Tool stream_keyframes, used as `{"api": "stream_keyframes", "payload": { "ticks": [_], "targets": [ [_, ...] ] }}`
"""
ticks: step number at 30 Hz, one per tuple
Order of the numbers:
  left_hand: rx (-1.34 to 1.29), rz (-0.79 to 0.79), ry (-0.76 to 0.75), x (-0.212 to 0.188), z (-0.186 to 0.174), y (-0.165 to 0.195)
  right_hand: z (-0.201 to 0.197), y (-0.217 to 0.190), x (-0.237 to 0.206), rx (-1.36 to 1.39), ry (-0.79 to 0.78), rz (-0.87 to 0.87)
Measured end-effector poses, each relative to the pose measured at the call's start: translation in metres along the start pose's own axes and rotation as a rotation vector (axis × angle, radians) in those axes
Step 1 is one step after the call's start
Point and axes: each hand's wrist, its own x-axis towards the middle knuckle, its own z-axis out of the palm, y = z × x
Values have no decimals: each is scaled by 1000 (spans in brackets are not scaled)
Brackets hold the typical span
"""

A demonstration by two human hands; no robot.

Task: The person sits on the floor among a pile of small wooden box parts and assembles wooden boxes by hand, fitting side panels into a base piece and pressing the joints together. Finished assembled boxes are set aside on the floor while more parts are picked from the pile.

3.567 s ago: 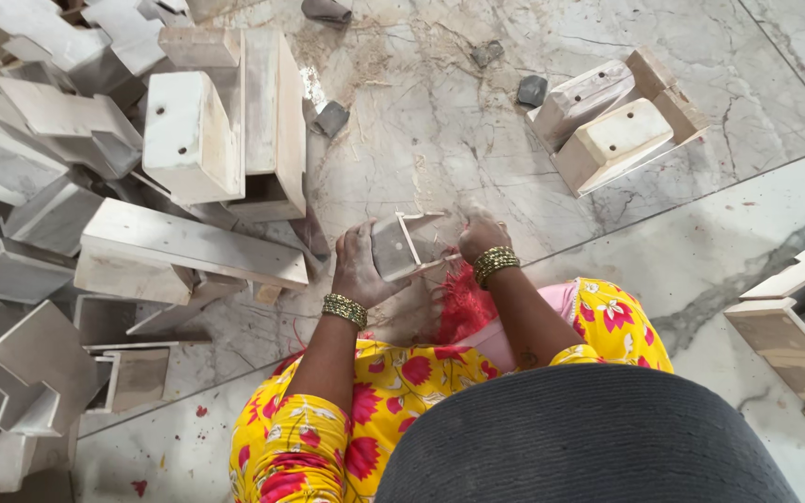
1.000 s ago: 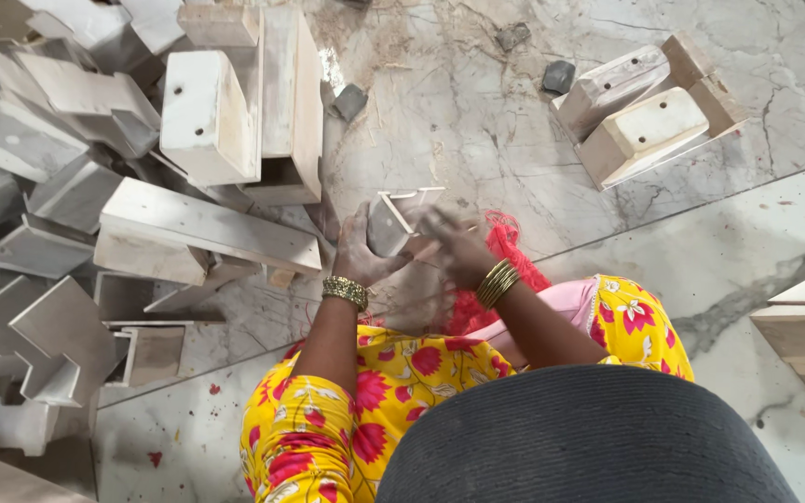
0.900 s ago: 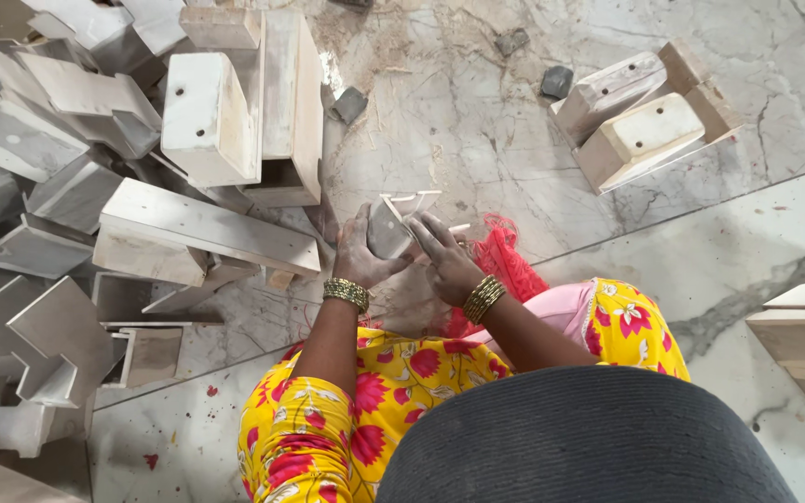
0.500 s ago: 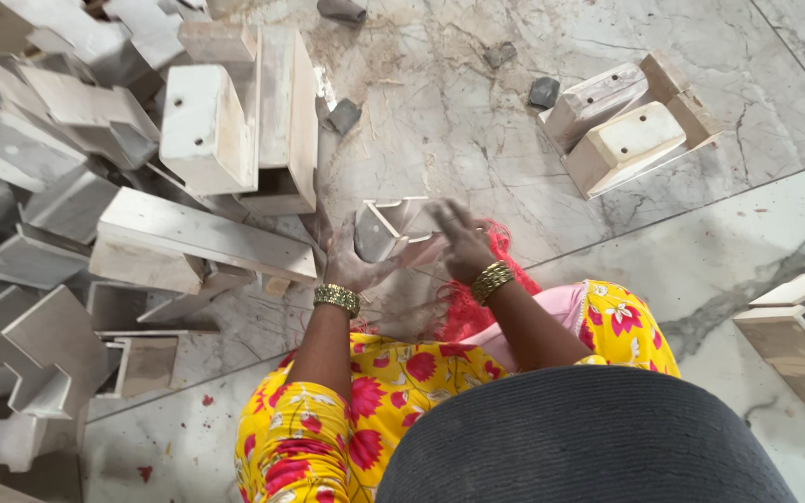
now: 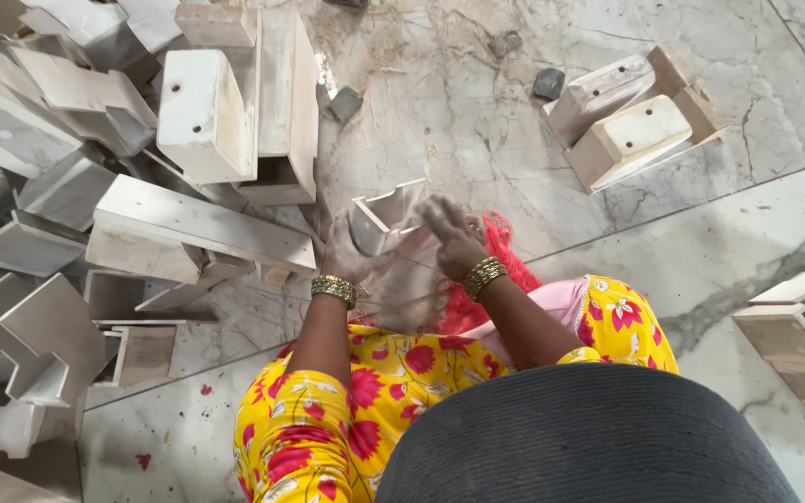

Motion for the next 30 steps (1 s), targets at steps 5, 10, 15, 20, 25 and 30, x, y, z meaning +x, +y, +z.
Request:
{"api": "stream_keyframes", "payload": {
  "ticks": [5, 10, 15, 20, 25, 30],
  "targets": [
    [146, 14, -38, -7, 2, 16, -5, 13, 6, 62, -98, 321],
    [-166, 17, 105, 1, 5, -3, -7, 8, 5, 203, 115, 278],
    [-51, -163, -100, 11, 19, -24, 5, -26, -6, -385, -221, -121],
    [-2, -11, -262, 11, 12, -30, -2, -42, -8, -357, -389, 107],
    [22, 23, -305, 5, 0, -14, -24, -25, 0, -298, -363, 415],
    [249, 34, -329, -6, -12, 7, -31, -5, 4, -221, -53, 410]
  ]
}}
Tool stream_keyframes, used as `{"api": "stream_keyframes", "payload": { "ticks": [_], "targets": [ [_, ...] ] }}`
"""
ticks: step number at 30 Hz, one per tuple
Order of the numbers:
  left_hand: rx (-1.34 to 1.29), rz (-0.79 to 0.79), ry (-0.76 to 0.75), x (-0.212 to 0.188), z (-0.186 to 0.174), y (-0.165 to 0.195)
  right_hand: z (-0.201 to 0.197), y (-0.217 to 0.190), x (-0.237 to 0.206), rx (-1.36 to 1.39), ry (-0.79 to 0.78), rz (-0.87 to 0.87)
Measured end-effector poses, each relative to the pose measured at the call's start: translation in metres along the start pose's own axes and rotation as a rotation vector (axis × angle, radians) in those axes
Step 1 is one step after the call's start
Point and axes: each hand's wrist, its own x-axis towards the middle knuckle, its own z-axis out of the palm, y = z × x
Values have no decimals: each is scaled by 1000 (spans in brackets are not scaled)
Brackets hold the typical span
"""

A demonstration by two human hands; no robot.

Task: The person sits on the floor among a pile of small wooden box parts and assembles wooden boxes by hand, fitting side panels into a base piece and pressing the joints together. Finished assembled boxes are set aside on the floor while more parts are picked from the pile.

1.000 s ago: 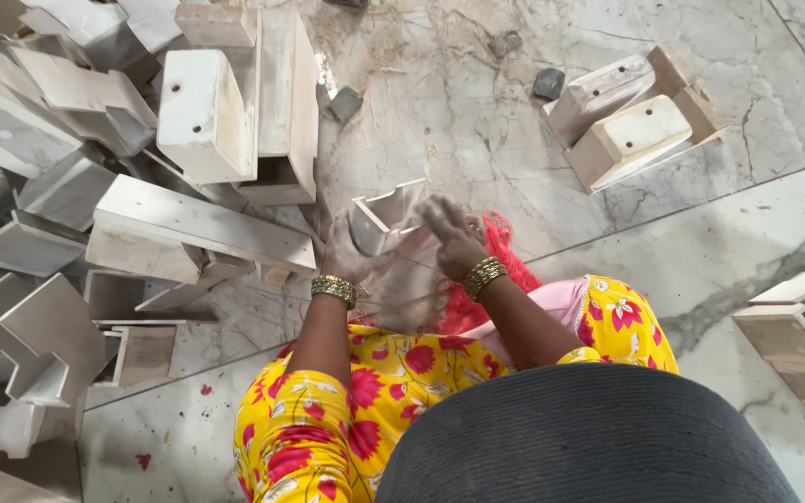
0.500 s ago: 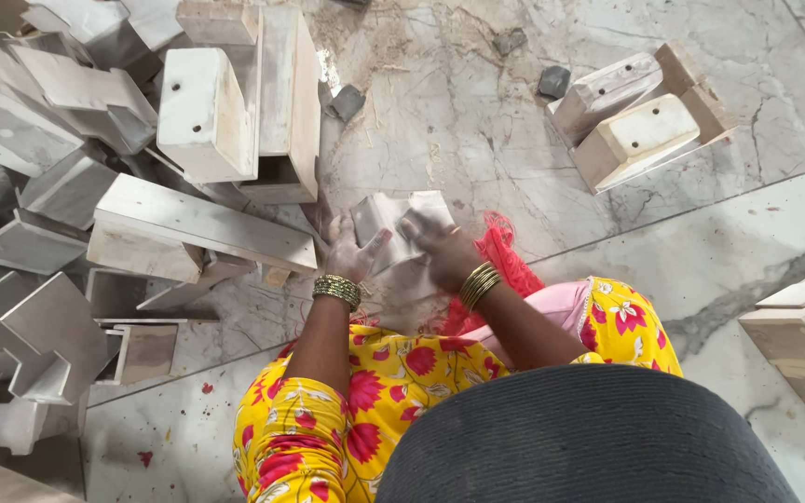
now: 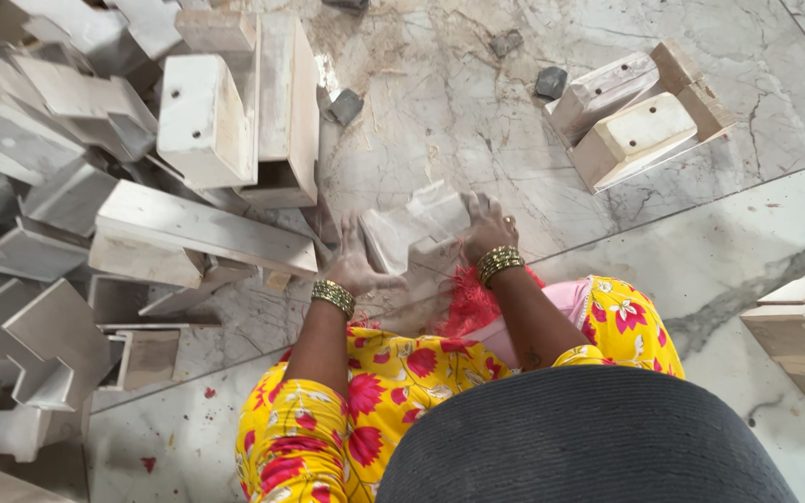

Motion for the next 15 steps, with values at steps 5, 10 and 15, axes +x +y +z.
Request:
{"api": "stream_keyframes", "payload": {
  "ticks": [5, 10, 15],
  "targets": [
    [-415, 7, 131, 4, 0, 2, 6, 5, 5, 135, -27, -64],
    [-369, -105, -34, 20, 17, -13, 15, -3, 1, 186, -13, -162],
    [-488, -292, 51, 29, 30, -30, 7, -11, -8, 277, -48, -408]
  ]
}}
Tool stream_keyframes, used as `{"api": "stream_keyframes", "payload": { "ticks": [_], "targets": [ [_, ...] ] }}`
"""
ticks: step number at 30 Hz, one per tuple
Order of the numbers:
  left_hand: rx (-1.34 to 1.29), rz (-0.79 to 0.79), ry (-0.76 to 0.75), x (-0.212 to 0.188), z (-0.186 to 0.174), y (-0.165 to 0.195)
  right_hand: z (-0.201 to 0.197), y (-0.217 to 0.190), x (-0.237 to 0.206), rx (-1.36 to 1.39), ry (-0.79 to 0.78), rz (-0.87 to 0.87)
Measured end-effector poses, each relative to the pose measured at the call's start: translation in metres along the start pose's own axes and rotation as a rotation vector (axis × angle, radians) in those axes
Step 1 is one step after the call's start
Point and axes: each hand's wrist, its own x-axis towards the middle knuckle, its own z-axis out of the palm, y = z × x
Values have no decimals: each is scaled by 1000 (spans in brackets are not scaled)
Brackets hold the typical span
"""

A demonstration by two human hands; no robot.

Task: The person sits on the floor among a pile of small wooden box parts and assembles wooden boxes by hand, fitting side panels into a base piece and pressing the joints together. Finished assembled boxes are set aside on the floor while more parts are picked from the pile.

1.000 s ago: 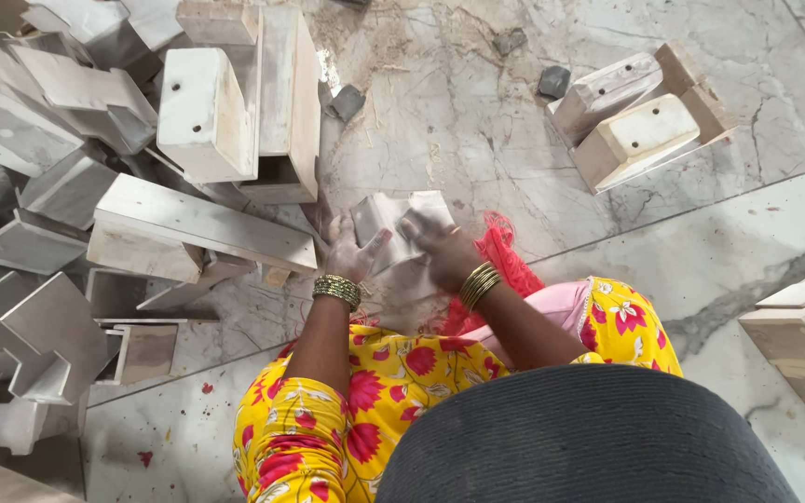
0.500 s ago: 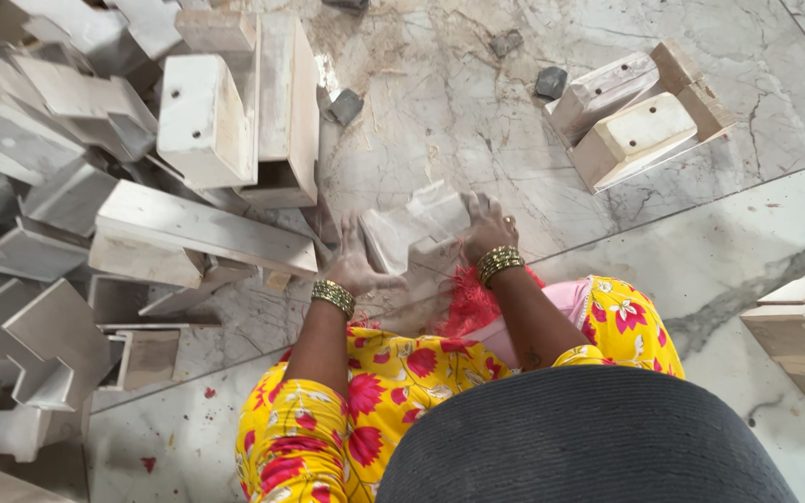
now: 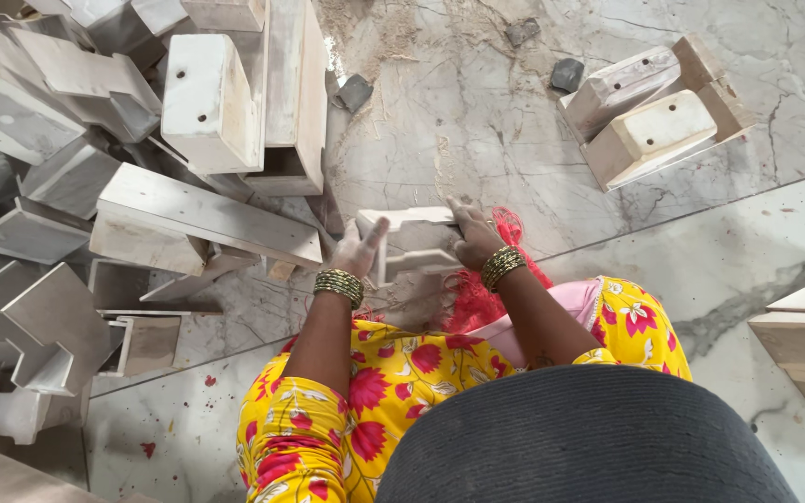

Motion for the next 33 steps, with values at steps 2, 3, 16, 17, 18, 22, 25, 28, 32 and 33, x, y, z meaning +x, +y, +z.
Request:
{"api": "stream_keyframes", "payload": {
  "ticks": [2, 3, 16, 17, 18, 22, 25, 28, 32, 33],
  "targets": [
    [-115, -61, -16, 8, -3, -4, -9, -5, -2, -25, -8, -94],
    [-117, -56, 30, 11, -5, -5, -15, -8, -2, -122, -40, 73],
    [-223, 144, 114, -15, 2, 20, 7, -8, 5, -68, 82, -117],
    [-180, 146, 128, -19, 3, 22, 12, -2, 8, -7, 83, -99],
    [-175, 153, 142, -22, 6, 24, 16, 5, 11, 39, 101, -53],
    [-168, 173, 211, -29, 16, 32, 19, 29, 22, 149, 120, 118],
    [-200, 187, 243, -28, 18, 32, 15, 36, 27, 14, 118, 300],
    [-220, 140, 234, -24, 17, 25, 15, 36, 29, 181, 200, 201],
    [-226, 117, 228, -19, 20, 18, 19, 24, 26, 26, 101, -126],
    [-222, 105, 221, -18, 21, 18, 19, 20, 24, -35, 56, -48]
  ]
}}
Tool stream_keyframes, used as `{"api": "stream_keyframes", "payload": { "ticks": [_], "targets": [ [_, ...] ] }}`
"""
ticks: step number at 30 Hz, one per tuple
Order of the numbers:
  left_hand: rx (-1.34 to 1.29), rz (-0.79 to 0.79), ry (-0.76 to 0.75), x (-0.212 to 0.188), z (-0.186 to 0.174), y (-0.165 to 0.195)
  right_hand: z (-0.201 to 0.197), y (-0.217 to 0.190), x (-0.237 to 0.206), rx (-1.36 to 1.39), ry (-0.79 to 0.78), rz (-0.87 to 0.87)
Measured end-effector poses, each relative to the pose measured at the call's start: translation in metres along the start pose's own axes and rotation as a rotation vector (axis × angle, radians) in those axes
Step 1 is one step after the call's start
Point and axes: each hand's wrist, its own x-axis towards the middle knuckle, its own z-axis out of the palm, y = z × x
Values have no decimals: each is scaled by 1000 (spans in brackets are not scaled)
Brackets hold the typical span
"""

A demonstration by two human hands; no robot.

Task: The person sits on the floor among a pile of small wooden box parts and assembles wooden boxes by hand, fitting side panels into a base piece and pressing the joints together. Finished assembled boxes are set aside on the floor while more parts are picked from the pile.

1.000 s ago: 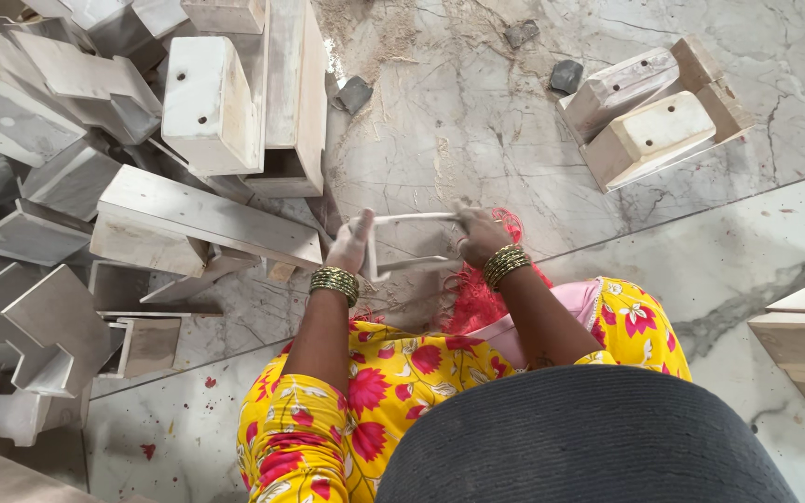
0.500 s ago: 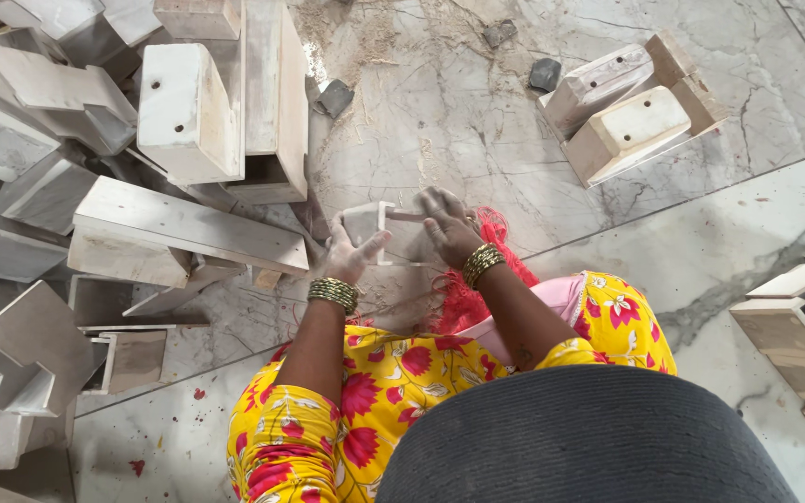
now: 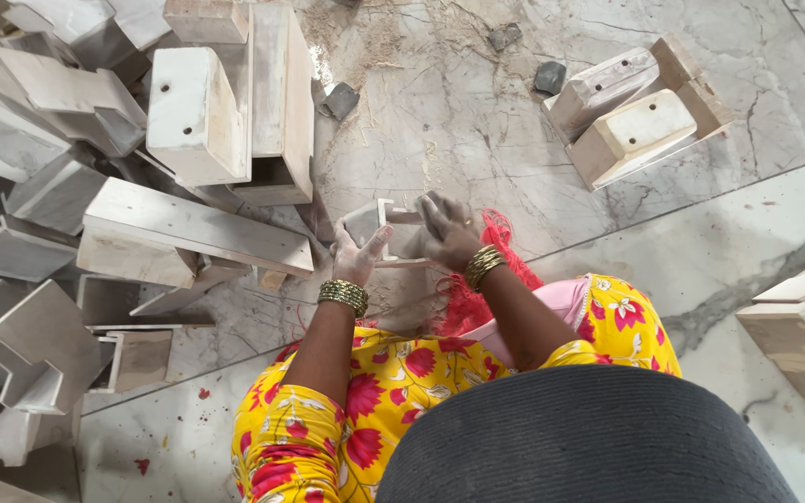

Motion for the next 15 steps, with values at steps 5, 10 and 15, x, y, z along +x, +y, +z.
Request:
{"api": "stream_keyframes", "payload": {
  "ticks": [5, 10, 15],
  "targets": [
    [7, 17, 3, -2, 3, 5, -13, -14, -9, -49, -153, 463],
    [67, -13, 5, -8, 0, 10, -21, -19, -13, 83, 5, 455],
    [101, -32, -36, -10, -6, 11, -10, -19, -10, -28, -86, 305]
  ]
}}
